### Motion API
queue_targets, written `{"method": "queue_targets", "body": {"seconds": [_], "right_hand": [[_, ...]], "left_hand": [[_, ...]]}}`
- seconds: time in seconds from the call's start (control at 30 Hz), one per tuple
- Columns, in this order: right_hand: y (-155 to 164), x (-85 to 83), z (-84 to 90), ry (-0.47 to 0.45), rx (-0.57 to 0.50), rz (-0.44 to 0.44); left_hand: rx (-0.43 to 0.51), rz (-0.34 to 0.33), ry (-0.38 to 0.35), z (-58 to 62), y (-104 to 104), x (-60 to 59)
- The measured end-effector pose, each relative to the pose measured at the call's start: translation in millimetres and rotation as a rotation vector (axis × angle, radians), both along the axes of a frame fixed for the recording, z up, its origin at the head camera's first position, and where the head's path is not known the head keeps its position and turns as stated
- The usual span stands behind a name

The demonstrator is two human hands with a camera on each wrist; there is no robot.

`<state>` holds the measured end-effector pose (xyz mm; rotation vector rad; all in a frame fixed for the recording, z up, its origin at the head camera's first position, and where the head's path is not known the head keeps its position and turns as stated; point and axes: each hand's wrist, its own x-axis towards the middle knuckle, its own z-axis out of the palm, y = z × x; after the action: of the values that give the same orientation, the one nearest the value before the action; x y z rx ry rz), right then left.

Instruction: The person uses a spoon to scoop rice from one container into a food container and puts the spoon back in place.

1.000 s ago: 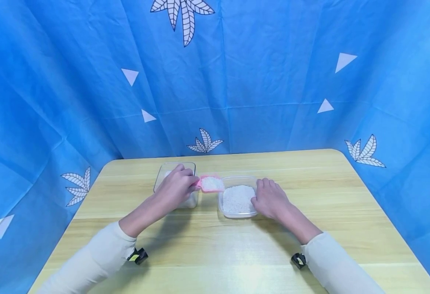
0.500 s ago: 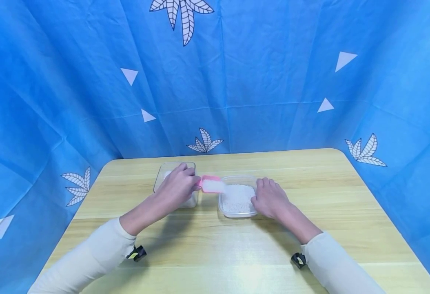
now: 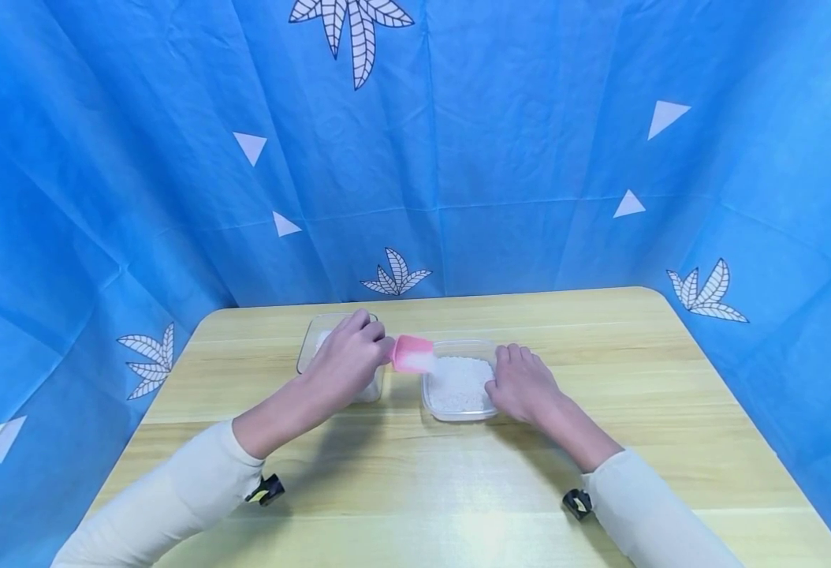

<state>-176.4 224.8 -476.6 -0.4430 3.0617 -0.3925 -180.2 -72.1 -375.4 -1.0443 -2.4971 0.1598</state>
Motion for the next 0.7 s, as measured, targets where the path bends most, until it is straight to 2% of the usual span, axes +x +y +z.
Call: {"method": "queue_targets", "body": {"seconds": [0.47,0.7], "right_hand": [[-1,-0.6,0.5,0.003,0.006,-0.004],[0,0.3,-0.1,0.002,-0.005,-0.004]], "left_hand": [[-0.011,-0.023,0.028,8.2,4,3.5],[0.034,-0.028,0.042,12.3,1,4.3]]}}
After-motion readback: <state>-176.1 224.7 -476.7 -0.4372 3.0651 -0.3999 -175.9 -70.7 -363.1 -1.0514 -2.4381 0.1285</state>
